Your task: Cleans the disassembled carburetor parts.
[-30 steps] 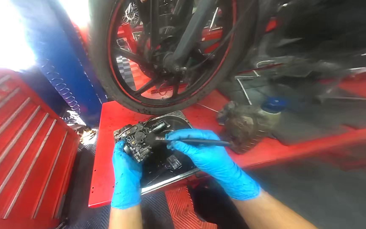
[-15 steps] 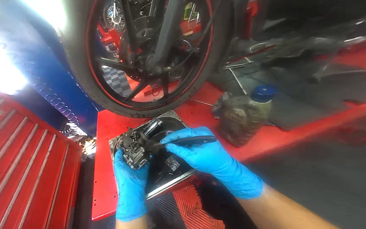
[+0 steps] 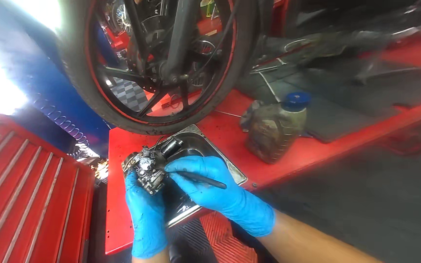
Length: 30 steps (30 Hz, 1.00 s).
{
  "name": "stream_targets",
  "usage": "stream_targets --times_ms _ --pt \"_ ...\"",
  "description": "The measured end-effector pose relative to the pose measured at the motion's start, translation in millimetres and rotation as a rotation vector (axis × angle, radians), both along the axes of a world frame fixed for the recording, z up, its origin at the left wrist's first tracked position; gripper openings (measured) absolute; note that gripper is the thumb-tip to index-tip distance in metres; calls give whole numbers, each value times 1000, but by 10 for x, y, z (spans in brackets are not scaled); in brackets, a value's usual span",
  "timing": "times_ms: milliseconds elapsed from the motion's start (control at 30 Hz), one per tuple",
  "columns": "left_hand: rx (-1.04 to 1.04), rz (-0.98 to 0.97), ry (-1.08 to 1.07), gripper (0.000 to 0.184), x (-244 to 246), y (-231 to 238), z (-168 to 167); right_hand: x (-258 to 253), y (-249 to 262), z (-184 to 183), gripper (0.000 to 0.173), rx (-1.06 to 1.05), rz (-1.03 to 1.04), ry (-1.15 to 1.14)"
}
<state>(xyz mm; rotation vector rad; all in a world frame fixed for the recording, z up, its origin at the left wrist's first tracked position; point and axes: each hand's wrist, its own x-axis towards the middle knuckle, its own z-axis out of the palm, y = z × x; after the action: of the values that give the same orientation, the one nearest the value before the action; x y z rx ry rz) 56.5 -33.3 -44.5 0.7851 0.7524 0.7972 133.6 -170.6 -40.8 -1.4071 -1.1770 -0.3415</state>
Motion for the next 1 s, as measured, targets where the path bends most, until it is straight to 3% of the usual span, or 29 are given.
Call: stream_targets --times_ms 133,300,500,667,833,1000 --pt "-53 22 -29 41 -6 67 -22 70 4 -222 13 -153 -95 13" --pt "-17 42 -46 41 -20 53 6 -68 45 34 14 68 24 38" --pt "-72 24 7 41 -32 113 -89 66 63 -135 13 -79 -29 63" --pt "-10 42 26 42 -49 44 -27 -32 71 12 14 26 -21 19" --pt "-32 45 -29 41 -47 112 -23 39 60 -177 12 -146 -80 46" --pt "-15 28 -31 41 -45 84 -10 4 54 34 15 44 50 74"
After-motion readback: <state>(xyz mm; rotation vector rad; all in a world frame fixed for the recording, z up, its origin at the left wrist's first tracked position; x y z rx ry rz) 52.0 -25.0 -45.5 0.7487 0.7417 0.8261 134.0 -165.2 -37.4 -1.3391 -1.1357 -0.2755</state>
